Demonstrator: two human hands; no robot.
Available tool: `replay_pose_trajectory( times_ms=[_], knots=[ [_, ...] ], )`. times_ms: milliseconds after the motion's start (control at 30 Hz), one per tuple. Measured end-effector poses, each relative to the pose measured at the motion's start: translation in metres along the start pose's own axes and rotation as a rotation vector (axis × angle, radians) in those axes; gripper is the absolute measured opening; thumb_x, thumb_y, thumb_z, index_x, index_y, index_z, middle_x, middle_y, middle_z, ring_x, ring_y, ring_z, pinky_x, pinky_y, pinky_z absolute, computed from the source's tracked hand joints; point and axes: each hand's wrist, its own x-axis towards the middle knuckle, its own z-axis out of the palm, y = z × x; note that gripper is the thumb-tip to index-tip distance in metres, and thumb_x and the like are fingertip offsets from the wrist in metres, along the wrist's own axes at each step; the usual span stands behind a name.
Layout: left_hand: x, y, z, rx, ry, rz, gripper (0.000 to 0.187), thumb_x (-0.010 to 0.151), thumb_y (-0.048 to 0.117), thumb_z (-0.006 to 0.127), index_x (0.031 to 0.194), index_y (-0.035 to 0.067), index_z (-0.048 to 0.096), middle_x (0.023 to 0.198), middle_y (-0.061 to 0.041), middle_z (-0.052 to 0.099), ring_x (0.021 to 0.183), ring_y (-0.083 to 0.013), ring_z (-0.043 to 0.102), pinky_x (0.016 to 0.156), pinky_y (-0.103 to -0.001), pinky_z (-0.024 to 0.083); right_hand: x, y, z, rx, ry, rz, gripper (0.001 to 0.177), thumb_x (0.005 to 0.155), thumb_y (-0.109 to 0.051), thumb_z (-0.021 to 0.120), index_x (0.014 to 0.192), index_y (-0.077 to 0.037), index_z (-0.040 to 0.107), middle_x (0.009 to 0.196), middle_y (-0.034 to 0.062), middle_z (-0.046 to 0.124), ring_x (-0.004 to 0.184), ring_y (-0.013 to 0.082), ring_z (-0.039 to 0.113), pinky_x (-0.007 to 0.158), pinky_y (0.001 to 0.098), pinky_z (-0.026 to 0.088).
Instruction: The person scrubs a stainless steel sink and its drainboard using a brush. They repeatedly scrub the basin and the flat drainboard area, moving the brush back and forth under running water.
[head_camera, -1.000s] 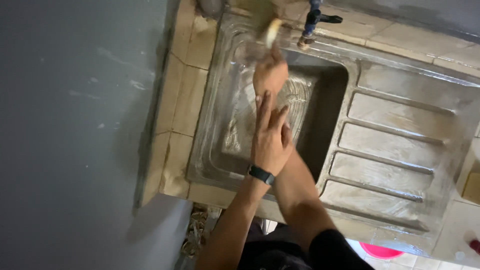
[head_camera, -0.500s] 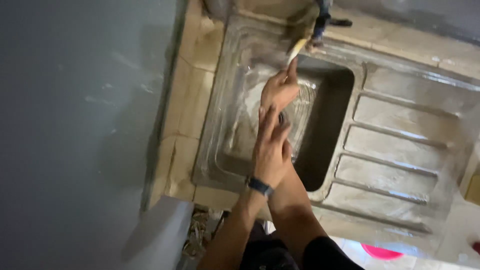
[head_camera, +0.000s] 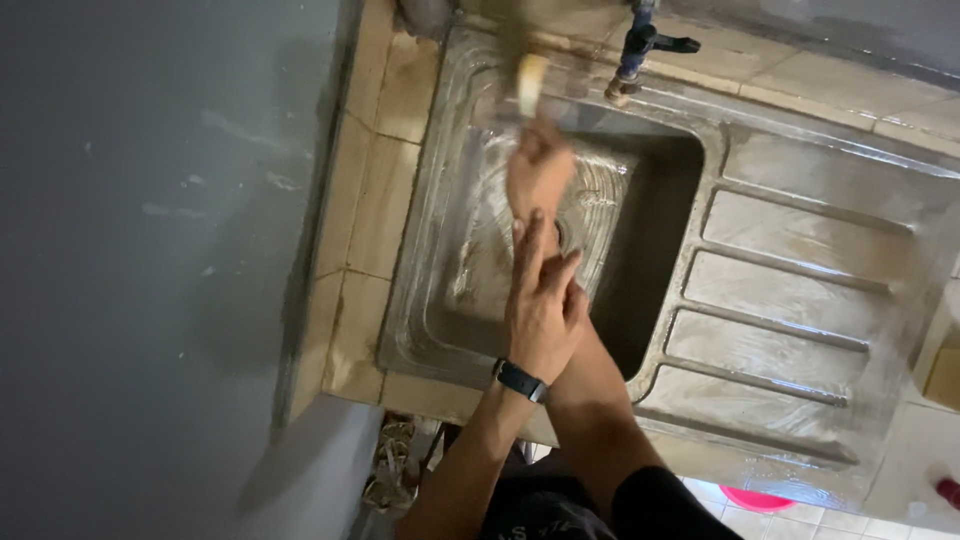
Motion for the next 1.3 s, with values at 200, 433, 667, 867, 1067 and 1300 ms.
replay_pose_trajectory(
  times_ms=[200, 433, 667, 867, 1067, 1300],
  knots=[
    [0.026, -0.006, -0.012, 0.075, 0.015, -0.074, 0.037, 0.091, 0.007, 0.068, 0.128, 0.007, 0.066, 0.169, -0.019, 0.015, 0.156, -0.0485, 0.026, 0.125, -0.056, 0.041, 0.028, -0.016, 0.030, -0.202, -0.080, -0.344, 0.029, 0.098, -0.008, 0.061, 0.125, -0.005, 0.071, 0.063, 0.0063, 0.073, 0.029, 0.0037, 0.035, 0.022, 0.0196, 0.027],
    [0.019, -0.003, -0.023, 0.021, 0.011, -0.114, 0.043, 0.088, 0.003, 0.066, 0.131, 0.008, 0.066, 0.169, -0.019, 0.016, 0.156, -0.0517, 0.022, 0.125, -0.055, 0.038, 0.008, -0.036, 0.031, -0.080, -0.169, -0.058, 0.036, 0.090, -0.009, 0.057, 0.121, -0.010, 0.074, 0.086, 0.0116, 0.080, 0.051, 0.0169, 0.066, 0.041, 0.0292, 0.049],
    [0.023, -0.021, -0.016, -0.003, -0.099, -0.157, 0.048, 0.088, 0.007, 0.068, 0.135, 0.008, 0.062, 0.166, -0.025, 0.022, 0.134, -0.0445, 0.054, 0.086, -0.038, 0.065, 0.024, 0.001, 0.018, -0.289, 0.044, -0.071, 0.032, 0.093, -0.012, 0.064, 0.124, -0.015, 0.072, 0.106, 0.0069, 0.083, 0.027, 0.0027, 0.039, 0.022, 0.0193, 0.028],
    [-0.023, -0.011, 0.008, -0.103, -0.024, -0.097, 0.036, 0.095, 0.010, 0.060, 0.130, 0.004, 0.067, 0.165, -0.024, 0.028, 0.147, -0.0492, 0.034, 0.114, -0.057, 0.042, 0.001, -0.004, -0.029, -0.840, -0.122, -0.103, 0.025, 0.087, -0.030, 0.067, 0.106, -0.022, 0.082, 0.079, 0.0126, 0.076, 0.081, 0.0366, 0.076, 0.070, 0.0513, 0.063],
    [0.007, -0.014, 0.003, -0.070, -0.088, -0.163, 0.038, 0.099, 0.025, 0.061, 0.133, 0.011, 0.066, 0.160, -0.031, 0.032, 0.140, -0.0559, 0.041, 0.113, -0.059, 0.042, 0.036, 0.006, 0.005, -0.852, -0.225, 0.036, 0.020, 0.080, -0.030, 0.070, 0.088, -0.017, 0.082, 0.077, 0.0096, 0.077, 0.083, 0.0295, 0.079, 0.067, 0.0463, 0.063],
    [-0.028, 0.029, 0.087, -0.218, -0.303, -0.071, 0.040, 0.099, 0.034, 0.062, 0.139, 0.030, 0.060, 0.161, -0.021, 0.041, 0.136, -0.0426, 0.053, 0.111, -0.046, 0.051, 0.081, 0.045, -0.136, -0.830, 0.076, 0.098, 0.016, 0.087, -0.022, 0.069, 0.086, -0.012, 0.081, 0.072, 0.0135, 0.075, 0.078, 0.0343, 0.077, 0.063, 0.0494, 0.063]
  ],
)
